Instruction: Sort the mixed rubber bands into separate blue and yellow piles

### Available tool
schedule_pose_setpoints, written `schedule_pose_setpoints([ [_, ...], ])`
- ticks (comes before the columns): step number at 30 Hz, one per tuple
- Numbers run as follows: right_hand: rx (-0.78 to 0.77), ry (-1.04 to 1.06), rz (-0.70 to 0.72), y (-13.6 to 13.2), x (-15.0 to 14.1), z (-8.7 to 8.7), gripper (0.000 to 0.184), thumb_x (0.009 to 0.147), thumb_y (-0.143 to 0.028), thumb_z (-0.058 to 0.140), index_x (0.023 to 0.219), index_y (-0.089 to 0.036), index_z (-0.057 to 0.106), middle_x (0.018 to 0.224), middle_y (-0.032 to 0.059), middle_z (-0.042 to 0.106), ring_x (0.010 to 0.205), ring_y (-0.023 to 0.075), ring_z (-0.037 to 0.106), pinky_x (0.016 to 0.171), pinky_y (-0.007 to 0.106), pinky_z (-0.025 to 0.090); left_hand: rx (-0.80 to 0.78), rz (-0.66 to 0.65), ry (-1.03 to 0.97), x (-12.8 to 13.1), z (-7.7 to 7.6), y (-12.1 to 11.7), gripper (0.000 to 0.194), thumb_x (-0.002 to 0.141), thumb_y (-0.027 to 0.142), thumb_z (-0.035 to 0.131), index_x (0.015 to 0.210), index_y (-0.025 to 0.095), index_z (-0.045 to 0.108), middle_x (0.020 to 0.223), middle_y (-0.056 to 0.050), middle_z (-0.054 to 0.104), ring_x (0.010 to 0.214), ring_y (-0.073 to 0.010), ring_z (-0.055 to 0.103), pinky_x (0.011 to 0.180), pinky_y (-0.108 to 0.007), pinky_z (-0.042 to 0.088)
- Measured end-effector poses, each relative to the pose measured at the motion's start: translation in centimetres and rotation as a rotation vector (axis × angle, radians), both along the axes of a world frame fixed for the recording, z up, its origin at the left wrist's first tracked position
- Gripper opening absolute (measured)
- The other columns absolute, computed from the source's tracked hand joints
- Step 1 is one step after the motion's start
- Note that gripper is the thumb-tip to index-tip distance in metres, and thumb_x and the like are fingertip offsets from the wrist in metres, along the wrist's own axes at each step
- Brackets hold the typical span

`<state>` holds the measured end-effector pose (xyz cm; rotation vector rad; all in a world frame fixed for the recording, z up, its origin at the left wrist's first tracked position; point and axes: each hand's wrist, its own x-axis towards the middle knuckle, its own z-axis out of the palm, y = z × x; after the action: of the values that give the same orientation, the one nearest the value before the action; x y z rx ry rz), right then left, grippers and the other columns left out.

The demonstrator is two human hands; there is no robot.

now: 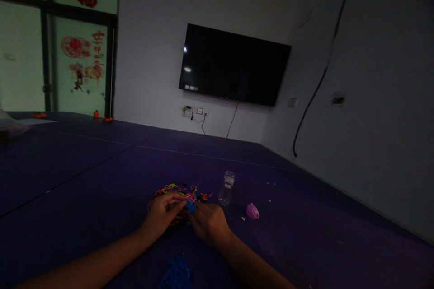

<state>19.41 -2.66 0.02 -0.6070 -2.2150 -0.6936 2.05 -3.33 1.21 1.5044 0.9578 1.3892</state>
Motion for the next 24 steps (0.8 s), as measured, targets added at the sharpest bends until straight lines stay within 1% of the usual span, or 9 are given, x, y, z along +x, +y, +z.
schedule_pose_setpoints([
  [4, 0.008, 0.012, 0.030, -0.16, 0.01, 0.24, 0.017, 0.087, -0.017, 0.041, 0.086, -0.015, 0.057, 0.078, 0.0052, 0.064, 0.054, 0.0125, 0.055, 0.046, 0.024, 0.037, -0.048, -0.045, -0.030, 0.04, 0.07, 0.00, 0.024, 0.067, 0.038, 0.066, 0.078, 0.016, 0.063, 0.066, -0.003, 0.069, 0.065, -0.0208, 0.065, 0.064, -0.030, 0.050],
  [7, 0.017, 0.025, 0.054, -0.30, -0.01, 0.50, 0.017, 0.087, -0.017, 0.040, 0.090, -0.014, 0.057, 0.078, 0.0055, 0.065, 0.054, 0.0126, 0.055, 0.046, 0.024, 0.037, -0.105, -0.102, -0.081, 0.08, 0.02, 0.07, 0.027, 0.066, 0.040, 0.067, 0.077, 0.016, 0.062, 0.065, -0.002, 0.068, 0.063, -0.0190, 0.065, 0.064, -0.029, 0.050],
  [9, 0.024, 0.036, 0.055, -0.36, -0.04, 0.60, 0.018, 0.088, -0.017, 0.039, 0.090, -0.014, 0.057, 0.075, 0.0052, 0.064, 0.053, 0.0124, 0.055, 0.045, 0.024, 0.036, -0.141, -0.115, -0.116, 0.13, 0.00, 0.08, 0.028, 0.065, 0.041, 0.068, 0.076, 0.017, 0.061, 0.066, -0.001, 0.068, 0.062, -0.0179, 0.064, 0.063, -0.028, 0.050],
  [12, 0.034, 0.040, 0.044, -0.35, -0.06, 0.61, 0.020, 0.088, -0.017, 0.039, 0.082, -0.015, 0.057, 0.068, 0.0037, 0.062, 0.050, 0.0121, 0.053, 0.044, 0.024, 0.035, -0.169, -0.120, -0.150, 0.21, 0.08, 0.01, 0.030, 0.062, 0.042, 0.071, 0.074, 0.017, 0.061, 0.065, -0.001, 0.068, 0.063, -0.0176, 0.064, 0.064, -0.028, 0.050],
  [14, 0.039, 0.038, 0.035, -0.31, -0.06, 0.55, 0.020, 0.088, -0.018, 0.039, 0.078, -0.016, 0.056, 0.067, 0.0033, 0.062, 0.050, 0.0119, 0.053, 0.044, 0.025, 0.034, -0.177, -0.120, -0.154, 0.25, 0.21, -0.10, 0.031, 0.060, 0.043, 0.072, 0.074, 0.016, 0.062, 0.067, -0.001, 0.068, 0.065, -0.0181, 0.064, 0.066, -0.029, 0.050],
  [17, 0.041, 0.026, 0.015, -0.27, -0.05, 0.49, 0.018, 0.088, -0.018, 0.040, 0.080, -0.016, 0.057, 0.068, 0.0033, 0.062, 0.051, 0.0117, 0.053, 0.045, 0.024, 0.034, -0.183, -0.103, -0.139, 0.27, 0.46, -0.29, 0.033, 0.060, 0.045, 0.073, 0.075, 0.016, 0.064, 0.069, -0.002, 0.068, 0.067, -0.0187, 0.064, 0.067, -0.029, 0.051],
  [20, 0.058, -0.004, -0.007, -0.29, -0.05, 0.52, 0.018, 0.087, -0.016, 0.040, 0.080, -0.015, 0.057, 0.069, 0.0031, 0.061, 0.051, 0.0120, 0.053, 0.044, 0.025, 0.033, -0.196, -0.097, -0.120, 0.25, 0.57, -0.41, 0.036, 0.060, 0.048, 0.072, 0.075, 0.016, 0.065, 0.067, -0.003, 0.068, 0.065, -0.0194, 0.064, 0.064, -0.029, 0.051],
  [24, 0.080, -0.105, -0.040, -0.38, -0.03, 0.59, 0.019, 0.086, -0.013, 0.039, 0.078, -0.015, 0.057, 0.069, 0.0037, 0.059, 0.051, 0.0128, 0.051, 0.044, 0.026, 0.033, -0.227, -0.075, -0.101, 0.20, 0.48, -0.41, 0.040, 0.059, 0.051, 0.072, 0.076, 0.015, 0.065, 0.064, -0.003, 0.068, 0.060, -0.0197, 0.065, 0.060, -0.029, 0.051],
])
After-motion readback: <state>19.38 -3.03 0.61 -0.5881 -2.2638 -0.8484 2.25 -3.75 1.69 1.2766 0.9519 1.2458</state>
